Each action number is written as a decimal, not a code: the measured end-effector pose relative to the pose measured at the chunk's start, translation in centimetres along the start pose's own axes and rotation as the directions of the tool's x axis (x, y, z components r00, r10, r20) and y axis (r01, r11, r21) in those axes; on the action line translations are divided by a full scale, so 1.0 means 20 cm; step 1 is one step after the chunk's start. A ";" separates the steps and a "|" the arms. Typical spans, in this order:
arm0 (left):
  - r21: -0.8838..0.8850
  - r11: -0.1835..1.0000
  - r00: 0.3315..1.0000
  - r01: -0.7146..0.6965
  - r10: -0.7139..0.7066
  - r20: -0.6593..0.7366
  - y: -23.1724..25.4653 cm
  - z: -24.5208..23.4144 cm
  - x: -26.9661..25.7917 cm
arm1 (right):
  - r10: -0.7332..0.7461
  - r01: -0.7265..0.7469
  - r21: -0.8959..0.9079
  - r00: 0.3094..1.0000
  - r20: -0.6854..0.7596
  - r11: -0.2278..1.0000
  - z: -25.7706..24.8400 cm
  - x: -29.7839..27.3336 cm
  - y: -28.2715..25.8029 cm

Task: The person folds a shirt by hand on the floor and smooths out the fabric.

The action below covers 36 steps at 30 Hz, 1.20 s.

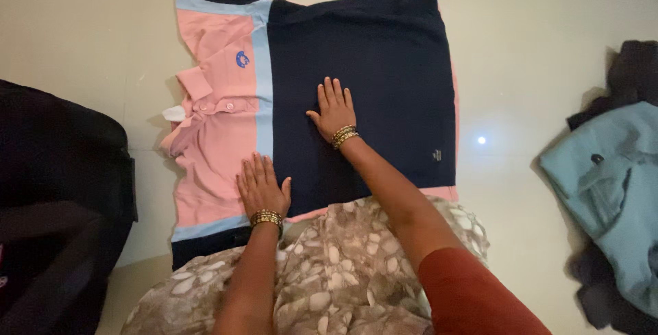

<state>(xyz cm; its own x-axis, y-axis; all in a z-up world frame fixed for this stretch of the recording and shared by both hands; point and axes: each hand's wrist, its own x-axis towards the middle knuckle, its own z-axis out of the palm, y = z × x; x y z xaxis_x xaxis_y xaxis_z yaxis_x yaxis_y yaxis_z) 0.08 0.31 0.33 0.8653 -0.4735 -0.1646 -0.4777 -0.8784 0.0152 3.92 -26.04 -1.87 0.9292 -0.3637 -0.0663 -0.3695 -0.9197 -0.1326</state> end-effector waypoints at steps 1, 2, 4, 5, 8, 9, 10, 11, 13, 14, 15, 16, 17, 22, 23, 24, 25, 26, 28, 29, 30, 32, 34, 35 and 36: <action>-0.002 1.000 1.000 -0.008 0.008 0.002 0.00 0.01 -0.01 | 0.008 -0.008 -0.003 1.000 0.002 1.000 0.01 -0.03 0.02; -0.018 1.000 1.000 -0.007 0.007 -0.024 0.00 0.02 -0.02 | 0.059 -0.059 0.005 0.998 0.011 0.998 0.02 -0.06 0.04; -0.037 0.999 0.998 -0.009 0.006 -0.058 0.00 0.03 -0.01 | 0.110 -0.110 0.009 0.994 0.012 0.994 0.00 -0.11 0.09; -0.034 0.999 0.998 -0.009 0.007 -0.057 0.00 0.04 -0.01 | 0.154 -0.154 0.012 0.988 0.026 0.988 -0.01 -0.15 0.13; -0.055 0.998 0.996 -0.010 0.005 -0.085 -0.01 0.06 -0.01 | 0.224 -0.224 -0.012 0.974 0.038 0.975 -0.03 -0.25 0.21; -0.072 0.997 0.995 -0.009 0.002 -0.096 -0.01 0.05 -0.02 | 0.252 -0.250 -0.033 0.966 0.051 0.968 -0.04 -0.29 0.23; -0.073 0.997 0.995 -0.011 0.004 -0.100 -0.01 0.05 -0.01 | 0.253 -0.252 -0.033 0.966 0.047 0.967 -0.05 -0.31 0.26; -0.052 0.999 0.996 -0.005 0.000 -0.085 -0.01 0.06 -0.01 | 0.298 -0.297 -0.026 0.953 0.058 0.954 -0.04 -0.34 0.28; -0.032 0.999 0.997 0.002 -0.005 -0.077 -0.02 0.09 -0.01 | 0.340 -0.340 -0.018 0.938 0.064 0.940 -0.02 -0.40 0.31; -0.044 0.999 0.997 -0.002 -0.002 -0.082 -0.02 0.10 -0.01 | 0.379 -0.379 -0.017 0.922 0.072 0.925 -0.01 -0.43 0.32; -0.055 0.998 0.996 -0.005 0.001 -0.087 -0.02 0.12 -0.01 | 0.417 -0.417 -0.016 0.905 0.082 0.909 0.00 -0.45 0.33; -0.055 0.998 0.996 -0.003 -0.002 -0.091 -0.02 0.13 -0.01 | 0.415 -0.415 -0.015 0.907 0.079 0.910 0.00 -0.47 0.34; -0.079 0.997 0.996 0.004 -0.011 -0.088 -0.02 0.14 0.00 | 0.437 -0.438 -0.012 0.895 0.082 0.899 0.01 -0.49 0.35; -0.111 0.993 0.999 0.033 -0.037 -0.029 -0.03 0.19 0.05 | 0.526 -0.538 0.016 0.829 0.190 0.843 0.03 -0.58 0.31; -0.118 0.993 0.999 0.033 -0.031 0.019 -0.03 0.19 0.07 | 0.527 -0.543 0.017 0.822 0.214 0.840 0.03 -0.60 0.27; -0.124 0.992 0.997 0.033 -0.025 0.067 -0.02 0.18 0.08 | 0.528 -0.547 0.017 0.815 0.238 0.837 0.03 -0.62 0.22; -0.124 0.991 0.996 0.052 -0.043 0.072 -0.02 0.18 0.06 | 0.513 -0.533 0.016 0.822 0.246 0.846 0.03 -0.65 0.16; -0.132 0.991 0.999 0.011 -0.004 0.052 -0.01 0.17 0.05 | 0.460 -0.473 0.017 0.863 0.211 0.881 0.04 -0.69 0.10; -0.145 0.988 0.998 -0.051 0.056 0.025 0.05 0.14 0.00 | 0.384 -0.394 0.022 0.905 0.182 0.919 0.08 -0.75 -0.03; -0.158 0.985 0.997 -0.070 0.075 0.023 0.08 0.13 -0.01 | 0.277 -0.280 -0.009 0.945 0.173 0.960 0.13 -0.77 -0.08; -0.162 0.983 0.992 -0.087 0.100 0.074 0.12 0.13 -0.02 | 0.165 -0.161 -0.039 0.972 0.168 0.986 0.19 -0.79 -0.13; -0.109 0.981 0.983 -0.160 0.169 0.070 0.18 0.14 -0.07 | 0.027 -0.012 -0.156 0.995 0.093 0.988 0.33 -0.83 -0.21; -0.040 0.981 0.982 -0.187 0.188 0.023 0.17 0.16 -0.11 | -0.126 0.127 -0.271 0.992 0.020 0.954 0.41 -0.85 -0.25; -0.126 0.980 0.973 -0.154 0.173 0.154 0.16 0.16 -0.12 | -0.095 0.117 -0.223 0.990 0.105 0.968 0.41 -0.86 -0.27; -0.210 0.972 0.945 -0.109 0.166 0.281 0.14 0.15 -0.14 | -0.067 0.102 -0.177 0.979 0.192 0.979 0.39 -0.87 -0.30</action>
<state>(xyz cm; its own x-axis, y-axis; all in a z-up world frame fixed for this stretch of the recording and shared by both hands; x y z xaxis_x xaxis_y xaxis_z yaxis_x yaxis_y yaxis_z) -4.14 -0.60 -2.19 0.6956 -0.5752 -0.4305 -0.5262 -0.8158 0.2397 -10.19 -13.02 -7.63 0.9322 -0.2659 -0.2454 -0.2646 -0.9636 0.0390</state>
